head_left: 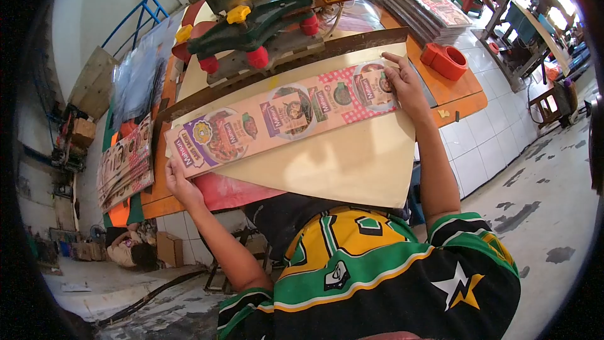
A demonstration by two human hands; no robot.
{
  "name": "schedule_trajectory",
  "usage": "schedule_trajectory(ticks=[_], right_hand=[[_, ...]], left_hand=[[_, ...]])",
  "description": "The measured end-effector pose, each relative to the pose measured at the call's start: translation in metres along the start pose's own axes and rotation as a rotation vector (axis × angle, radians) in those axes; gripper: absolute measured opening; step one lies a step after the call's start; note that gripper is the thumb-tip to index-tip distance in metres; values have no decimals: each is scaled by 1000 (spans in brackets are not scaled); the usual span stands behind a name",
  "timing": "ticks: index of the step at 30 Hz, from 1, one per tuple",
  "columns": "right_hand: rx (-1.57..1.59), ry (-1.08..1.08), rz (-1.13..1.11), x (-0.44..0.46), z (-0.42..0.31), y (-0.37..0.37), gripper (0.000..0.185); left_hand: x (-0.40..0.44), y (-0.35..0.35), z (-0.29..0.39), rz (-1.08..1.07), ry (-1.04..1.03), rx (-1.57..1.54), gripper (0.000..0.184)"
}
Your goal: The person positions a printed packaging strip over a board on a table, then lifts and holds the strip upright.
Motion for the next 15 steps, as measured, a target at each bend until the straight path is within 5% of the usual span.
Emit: schedule_trajectory(ticks=[15], right_hand=[[131,-18,-12,2,6,-2,21]], left_hand=[[0,1,-1,-19,-45,73,21]])
Point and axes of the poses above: each hand's wrist, its own x-axis towards the middle knuckle, its own y-axis out of the back of the hand, z = x × y, the point moved 6 cm from there along x, towards the middle knuckle, and after that the axes turned 6 degrees about -z, right-handed, at the moved point
